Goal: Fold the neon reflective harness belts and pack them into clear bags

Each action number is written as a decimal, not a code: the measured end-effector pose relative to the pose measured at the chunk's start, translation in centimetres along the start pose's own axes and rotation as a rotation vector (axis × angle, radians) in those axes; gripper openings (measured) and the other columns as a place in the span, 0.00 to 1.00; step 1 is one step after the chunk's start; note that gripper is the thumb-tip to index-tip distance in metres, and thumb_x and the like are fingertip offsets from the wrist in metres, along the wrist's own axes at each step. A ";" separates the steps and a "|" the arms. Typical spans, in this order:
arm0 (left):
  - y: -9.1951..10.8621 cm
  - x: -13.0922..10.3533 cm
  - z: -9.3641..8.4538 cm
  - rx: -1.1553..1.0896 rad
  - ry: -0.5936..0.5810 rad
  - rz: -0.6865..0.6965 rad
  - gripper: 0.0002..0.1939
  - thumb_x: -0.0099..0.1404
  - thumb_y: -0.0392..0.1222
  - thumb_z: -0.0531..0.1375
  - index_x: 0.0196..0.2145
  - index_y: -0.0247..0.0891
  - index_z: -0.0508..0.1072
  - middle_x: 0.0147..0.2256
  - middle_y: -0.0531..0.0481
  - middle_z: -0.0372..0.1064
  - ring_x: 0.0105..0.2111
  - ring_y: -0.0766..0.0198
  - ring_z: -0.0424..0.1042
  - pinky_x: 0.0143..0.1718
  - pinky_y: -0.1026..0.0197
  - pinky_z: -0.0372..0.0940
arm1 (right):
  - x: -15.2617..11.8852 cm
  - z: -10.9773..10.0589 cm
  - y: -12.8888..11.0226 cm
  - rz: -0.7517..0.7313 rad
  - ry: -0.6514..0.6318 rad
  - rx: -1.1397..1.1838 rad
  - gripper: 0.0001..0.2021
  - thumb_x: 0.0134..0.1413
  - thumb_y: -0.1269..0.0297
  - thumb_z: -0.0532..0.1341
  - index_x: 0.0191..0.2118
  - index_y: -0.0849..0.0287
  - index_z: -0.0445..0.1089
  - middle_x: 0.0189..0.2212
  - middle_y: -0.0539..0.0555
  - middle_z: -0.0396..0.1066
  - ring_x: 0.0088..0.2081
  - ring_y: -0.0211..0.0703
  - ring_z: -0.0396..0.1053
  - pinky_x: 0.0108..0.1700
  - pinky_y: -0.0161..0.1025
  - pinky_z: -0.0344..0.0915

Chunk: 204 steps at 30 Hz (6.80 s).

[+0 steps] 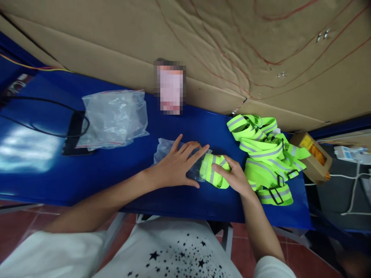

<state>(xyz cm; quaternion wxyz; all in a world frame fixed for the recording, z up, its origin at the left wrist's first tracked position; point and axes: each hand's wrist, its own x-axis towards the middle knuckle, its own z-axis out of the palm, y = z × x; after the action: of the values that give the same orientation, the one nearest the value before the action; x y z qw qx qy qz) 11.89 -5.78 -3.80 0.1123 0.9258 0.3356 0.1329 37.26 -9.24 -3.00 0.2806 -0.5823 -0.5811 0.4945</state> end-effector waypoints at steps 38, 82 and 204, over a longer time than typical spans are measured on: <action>1.3 0.4 1.6 0.040 -0.031 -0.059 0.57 0.59 0.73 0.62 0.70 0.26 0.55 0.63 0.28 0.64 0.61 0.38 0.65 0.65 0.40 0.49 | 0.5 4.2 0.1 -0.341 0.336 -0.325 0.16 0.64 0.56 0.63 0.52 0.58 0.67 0.48 0.61 0.69 0.52 0.51 0.70 0.57 0.52 0.69; 1.2 1.5 0.0 -1.133 -0.234 -0.420 0.31 0.73 0.61 0.52 0.63 0.38 0.66 0.59 0.38 0.72 0.56 0.53 0.75 0.52 0.52 0.72 | 0.6 0.7 -2.2 -0.027 -0.329 0.106 0.23 0.63 0.42 0.59 0.46 0.58 0.74 0.27 0.47 0.67 0.27 0.35 0.63 0.28 0.34 0.62; 0.5 -0.6 1.1 -1.206 0.184 -0.571 0.12 0.67 0.50 0.64 0.39 0.37 0.77 0.33 0.50 0.75 0.29 0.68 0.71 0.30 0.67 0.63 | 1.4 1.4 0.8 -0.212 -0.012 -0.005 0.05 0.59 0.63 0.65 0.34 0.56 0.71 0.26 0.47 0.70 0.25 0.34 0.63 0.28 0.33 0.58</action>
<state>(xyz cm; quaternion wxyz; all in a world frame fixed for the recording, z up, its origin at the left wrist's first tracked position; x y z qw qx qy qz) 12.08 -6.67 -4.79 0.6113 0.5608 0.4424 0.3408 36.08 -8.43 -4.56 0.3265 -0.5153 -0.6423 0.4640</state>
